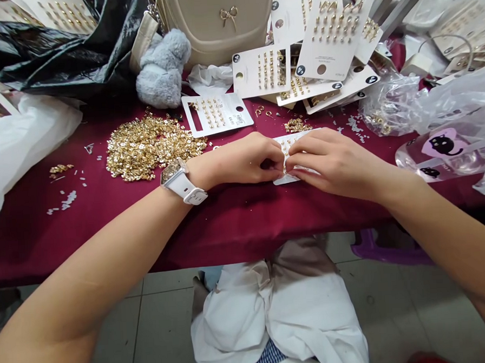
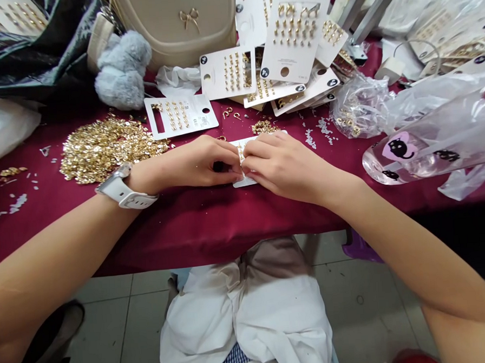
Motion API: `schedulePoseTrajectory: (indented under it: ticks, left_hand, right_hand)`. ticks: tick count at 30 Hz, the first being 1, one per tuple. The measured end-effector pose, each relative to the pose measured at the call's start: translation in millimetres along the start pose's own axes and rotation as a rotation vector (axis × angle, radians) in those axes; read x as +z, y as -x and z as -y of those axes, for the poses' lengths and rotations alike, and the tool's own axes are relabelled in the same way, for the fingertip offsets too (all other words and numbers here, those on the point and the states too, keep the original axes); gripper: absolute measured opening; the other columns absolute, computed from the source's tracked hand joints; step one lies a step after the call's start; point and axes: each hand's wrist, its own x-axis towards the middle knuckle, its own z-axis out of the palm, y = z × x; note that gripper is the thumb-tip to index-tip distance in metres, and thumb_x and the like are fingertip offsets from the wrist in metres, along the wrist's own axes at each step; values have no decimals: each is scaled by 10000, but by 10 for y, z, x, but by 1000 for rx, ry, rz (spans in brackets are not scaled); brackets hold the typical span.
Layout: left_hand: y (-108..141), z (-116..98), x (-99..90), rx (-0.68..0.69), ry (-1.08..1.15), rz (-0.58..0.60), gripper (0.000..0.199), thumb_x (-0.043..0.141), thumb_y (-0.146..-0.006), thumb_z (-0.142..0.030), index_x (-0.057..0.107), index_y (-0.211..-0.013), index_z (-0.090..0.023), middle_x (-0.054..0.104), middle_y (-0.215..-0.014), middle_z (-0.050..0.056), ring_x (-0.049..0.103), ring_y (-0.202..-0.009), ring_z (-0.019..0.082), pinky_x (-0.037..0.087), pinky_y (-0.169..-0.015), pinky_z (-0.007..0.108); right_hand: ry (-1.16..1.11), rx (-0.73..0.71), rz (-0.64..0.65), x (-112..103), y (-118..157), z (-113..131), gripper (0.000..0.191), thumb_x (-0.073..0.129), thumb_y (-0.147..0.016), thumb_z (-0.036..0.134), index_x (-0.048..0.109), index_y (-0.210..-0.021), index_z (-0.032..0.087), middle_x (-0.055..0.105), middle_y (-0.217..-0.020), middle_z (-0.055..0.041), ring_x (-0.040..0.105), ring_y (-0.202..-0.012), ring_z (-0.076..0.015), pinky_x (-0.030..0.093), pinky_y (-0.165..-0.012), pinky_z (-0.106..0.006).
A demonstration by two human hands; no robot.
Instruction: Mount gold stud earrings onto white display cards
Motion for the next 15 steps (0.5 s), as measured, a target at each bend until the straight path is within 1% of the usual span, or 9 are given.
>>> schedulePoseTrajectory:
  ticks: [2, 7, 11, 15]
  left_hand:
    - [2, -2, -3, -5, -6, 1, 123, 569, -815, -128, 676, -754, -127, 678, -737, 35, 558, -633, 91, 423, -638, 208]
    - [5, -16, -8, -18, -18, 3, 121, 581, -816, -139, 677, -743, -130, 669, -717, 29, 540, -617, 85, 410, -627, 207]
    - [1, -10, 0, -25, -3, 0, 117, 583, -819, -152, 683, -758, -143, 679, -734, 26, 561, -637, 88, 417, -642, 205]
    - [-4, 8, 13, -13, 5, -6, 116, 586, -813, -141, 674, -738, -143, 675, -734, 24, 583, -670, 94, 422, -655, 206]
  right_hand:
    - [45, -26, 17, -19, -17, -7, 239, 444, -945, 200, 662, -864, 149, 682, -901, -86, 602, -849, -216, 471, -725, -347]
    - [106, -55, -15, -32, -38, 9, 224, 457, -938, 184, 656, -844, 145, 674, -857, -65, 602, -811, -203, 433, -717, -333]
    - [103, -53, -7, -21, -43, 44, 212, 464, -934, 171, 650, -838, 143, 670, -842, -62, 603, -803, -190, 416, -729, -327]
    - [77, -10, 9, -18, -33, 57, 217, 460, -933, 172, 646, -825, 142, 666, -844, -69, 607, -821, -198, 414, -748, -337]
